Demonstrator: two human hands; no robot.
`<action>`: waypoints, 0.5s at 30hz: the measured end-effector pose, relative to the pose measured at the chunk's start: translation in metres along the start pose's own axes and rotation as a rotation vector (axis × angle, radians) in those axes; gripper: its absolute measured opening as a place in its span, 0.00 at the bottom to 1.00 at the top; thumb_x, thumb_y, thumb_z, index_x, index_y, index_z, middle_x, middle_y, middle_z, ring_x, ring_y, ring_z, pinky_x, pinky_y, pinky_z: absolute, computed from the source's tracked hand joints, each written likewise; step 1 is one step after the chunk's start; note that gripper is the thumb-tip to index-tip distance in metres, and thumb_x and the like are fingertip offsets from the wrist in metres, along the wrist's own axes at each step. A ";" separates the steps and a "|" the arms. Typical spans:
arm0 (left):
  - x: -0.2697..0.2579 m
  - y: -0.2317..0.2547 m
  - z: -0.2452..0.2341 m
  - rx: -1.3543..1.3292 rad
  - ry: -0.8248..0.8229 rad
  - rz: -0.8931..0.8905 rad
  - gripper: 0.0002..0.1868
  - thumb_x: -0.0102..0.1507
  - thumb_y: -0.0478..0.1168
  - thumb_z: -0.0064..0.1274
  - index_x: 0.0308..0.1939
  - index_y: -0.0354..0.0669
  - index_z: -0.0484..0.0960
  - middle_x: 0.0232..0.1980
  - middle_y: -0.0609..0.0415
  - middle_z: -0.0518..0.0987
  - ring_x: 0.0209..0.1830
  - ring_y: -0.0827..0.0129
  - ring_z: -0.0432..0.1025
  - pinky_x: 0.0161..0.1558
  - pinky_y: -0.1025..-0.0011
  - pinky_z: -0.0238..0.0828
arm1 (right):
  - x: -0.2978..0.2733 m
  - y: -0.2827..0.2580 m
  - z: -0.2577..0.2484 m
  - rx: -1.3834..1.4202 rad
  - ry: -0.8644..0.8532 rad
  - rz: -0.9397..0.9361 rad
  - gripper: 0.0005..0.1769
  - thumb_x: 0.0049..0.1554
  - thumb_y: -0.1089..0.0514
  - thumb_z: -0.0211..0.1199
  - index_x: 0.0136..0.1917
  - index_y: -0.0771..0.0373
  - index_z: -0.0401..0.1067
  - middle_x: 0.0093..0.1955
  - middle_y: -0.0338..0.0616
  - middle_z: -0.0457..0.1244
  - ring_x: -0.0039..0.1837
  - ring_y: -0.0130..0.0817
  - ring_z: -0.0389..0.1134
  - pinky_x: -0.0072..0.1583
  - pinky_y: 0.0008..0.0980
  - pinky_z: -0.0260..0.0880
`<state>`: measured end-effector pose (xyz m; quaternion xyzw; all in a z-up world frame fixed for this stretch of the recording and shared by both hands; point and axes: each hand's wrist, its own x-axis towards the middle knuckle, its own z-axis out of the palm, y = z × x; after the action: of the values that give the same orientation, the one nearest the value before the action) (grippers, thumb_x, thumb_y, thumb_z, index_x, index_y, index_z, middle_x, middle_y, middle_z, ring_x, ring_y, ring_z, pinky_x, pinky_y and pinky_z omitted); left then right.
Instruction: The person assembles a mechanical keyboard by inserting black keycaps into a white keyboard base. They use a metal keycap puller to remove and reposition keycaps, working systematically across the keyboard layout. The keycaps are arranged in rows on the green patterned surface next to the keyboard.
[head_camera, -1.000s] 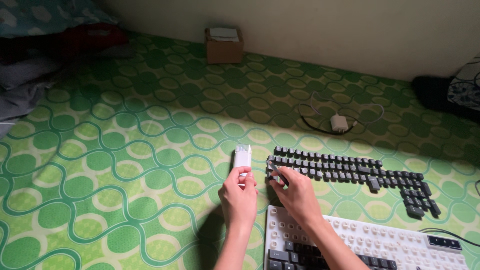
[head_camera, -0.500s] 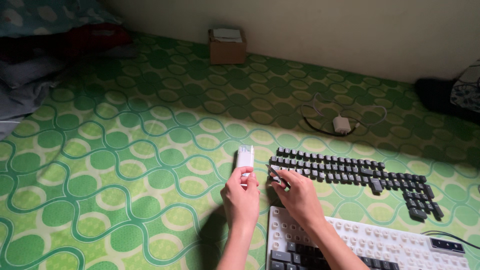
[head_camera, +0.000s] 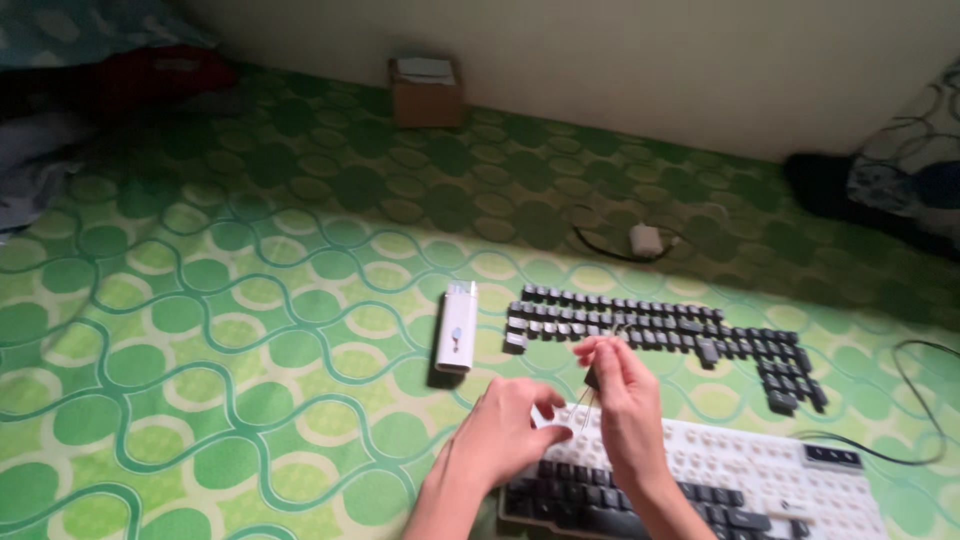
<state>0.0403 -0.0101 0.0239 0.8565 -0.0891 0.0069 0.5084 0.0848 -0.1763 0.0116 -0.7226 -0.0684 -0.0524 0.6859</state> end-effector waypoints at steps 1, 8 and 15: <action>-0.004 0.002 0.004 0.006 -0.023 -0.021 0.13 0.53 0.41 0.64 0.40 0.40 0.87 0.37 0.44 0.85 0.36 0.52 0.80 0.41 0.60 0.77 | -0.007 -0.003 0.000 0.026 -0.003 0.059 0.11 0.67 0.57 0.53 0.50 0.67 0.72 0.42 0.41 0.64 0.39 0.24 0.60 0.41 0.23 0.61; -0.019 0.014 0.003 0.135 -0.117 -0.084 0.10 0.55 0.37 0.55 0.39 0.44 0.89 0.35 0.42 0.84 0.38 0.49 0.80 0.42 0.57 0.77 | -0.040 -0.038 -0.009 -0.108 -0.185 0.097 0.15 0.56 0.67 0.58 0.55 0.64 0.61 0.43 0.41 0.67 0.41 0.25 0.71 0.40 0.30 0.78; -0.032 0.032 -0.001 0.311 -0.236 -0.127 0.07 0.58 0.37 0.56 0.39 0.41 0.85 0.37 0.40 0.82 0.41 0.46 0.78 0.45 0.53 0.75 | -0.054 -0.045 -0.019 -0.356 -0.398 -0.057 0.13 0.60 0.67 0.59 0.57 0.65 0.63 0.41 0.43 0.68 0.37 0.29 0.69 0.39 0.30 0.74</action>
<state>0.0035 -0.0192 0.0485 0.9235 -0.0919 -0.1118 0.3552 0.0238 -0.1945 0.0479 -0.8256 -0.2121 0.0603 0.5193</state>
